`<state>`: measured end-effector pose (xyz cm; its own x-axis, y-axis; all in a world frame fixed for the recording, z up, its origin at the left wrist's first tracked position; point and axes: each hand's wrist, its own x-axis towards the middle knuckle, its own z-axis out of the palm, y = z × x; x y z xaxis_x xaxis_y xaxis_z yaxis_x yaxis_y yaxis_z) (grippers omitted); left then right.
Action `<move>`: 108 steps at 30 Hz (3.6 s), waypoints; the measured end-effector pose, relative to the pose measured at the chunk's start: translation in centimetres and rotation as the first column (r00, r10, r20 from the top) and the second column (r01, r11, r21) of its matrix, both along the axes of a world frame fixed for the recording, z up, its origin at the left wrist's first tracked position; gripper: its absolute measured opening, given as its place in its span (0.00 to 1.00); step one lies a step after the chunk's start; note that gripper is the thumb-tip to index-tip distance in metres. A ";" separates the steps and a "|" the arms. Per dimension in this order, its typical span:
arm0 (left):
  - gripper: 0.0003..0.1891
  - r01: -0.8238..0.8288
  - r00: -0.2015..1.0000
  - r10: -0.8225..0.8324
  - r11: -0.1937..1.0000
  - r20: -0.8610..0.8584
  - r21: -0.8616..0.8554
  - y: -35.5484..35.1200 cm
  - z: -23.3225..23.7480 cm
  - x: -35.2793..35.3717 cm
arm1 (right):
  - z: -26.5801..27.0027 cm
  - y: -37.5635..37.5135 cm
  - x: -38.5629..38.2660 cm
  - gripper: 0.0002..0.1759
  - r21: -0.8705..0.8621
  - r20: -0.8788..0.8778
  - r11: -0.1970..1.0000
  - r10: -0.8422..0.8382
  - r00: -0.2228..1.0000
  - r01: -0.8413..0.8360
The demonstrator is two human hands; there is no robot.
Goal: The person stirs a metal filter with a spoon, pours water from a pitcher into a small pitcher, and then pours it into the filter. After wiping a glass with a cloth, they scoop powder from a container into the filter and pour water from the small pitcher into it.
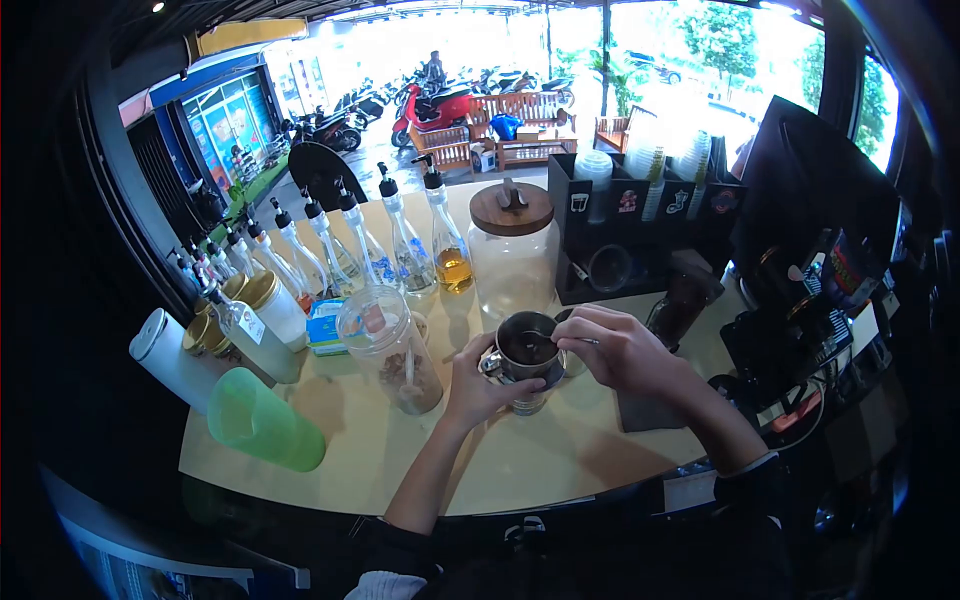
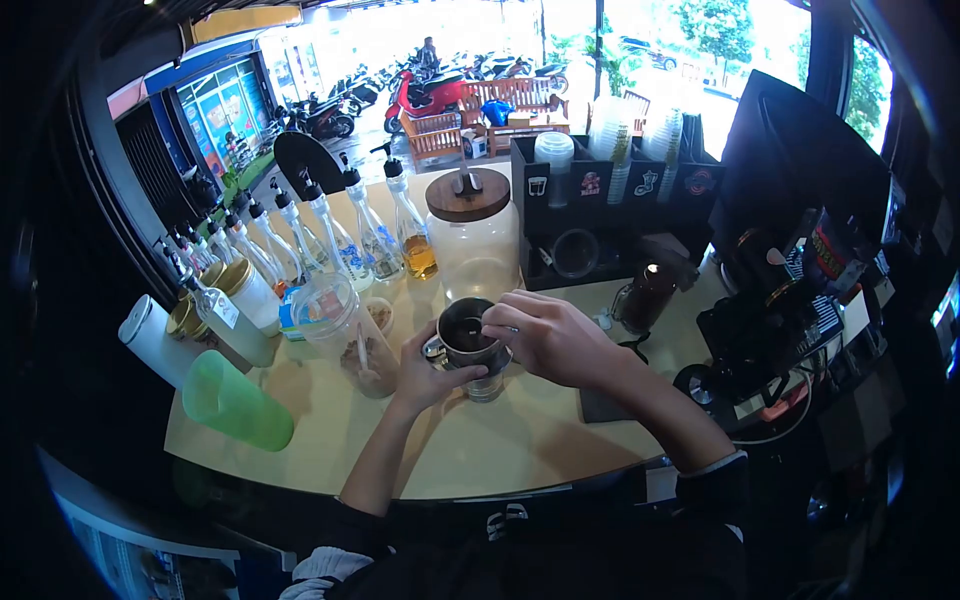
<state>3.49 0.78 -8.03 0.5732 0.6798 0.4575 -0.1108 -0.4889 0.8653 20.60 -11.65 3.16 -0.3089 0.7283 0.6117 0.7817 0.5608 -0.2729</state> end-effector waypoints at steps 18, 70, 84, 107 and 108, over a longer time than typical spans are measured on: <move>0.35 -0.003 1.000 0.002 1.000 0.017 0.027 0.2 -0.4 0.2 | -1.4 0.7 0.7 0.07 -0.009 -0.064 1.000 0.014 0.998 -0.014; 0.37 -0.017 0.998 0.022 0.997 -0.061 0.075 0.0 0.4 -0.4 | -2.8 0.3 0.6 0.08 0.058 -0.074 0.997 0.064 0.995 -0.060; 0.44 -0.235 0.925 0.287 0.947 -0.249 0.220 -3.0 5.8 0.2 | -3.0 0.3 0.5 0.10 0.080 -0.082 0.997 0.024 0.996 -0.018; 0.40 -0.026 0.963 0.097 0.962 -0.251 0.273 -2.1 7.7 -0.8 | -3.6 -0.9 1.5 0.19 0.316 0.029 0.948 0.036 0.999 -0.044; 0.40 -0.018 0.970 0.101 0.938 -0.223 0.347 -1.9 7.6 -0.9 | -3.5 -1.0 1.3 0.19 0.317 0.030 0.947 0.035 0.999 -0.043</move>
<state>2.63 -1.08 -0.40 0.6552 0.5437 0.5246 0.1129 -0.7570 0.6436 21.93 -12.68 -0.39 -0.3503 0.4845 0.8016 0.7616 0.6455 -0.0573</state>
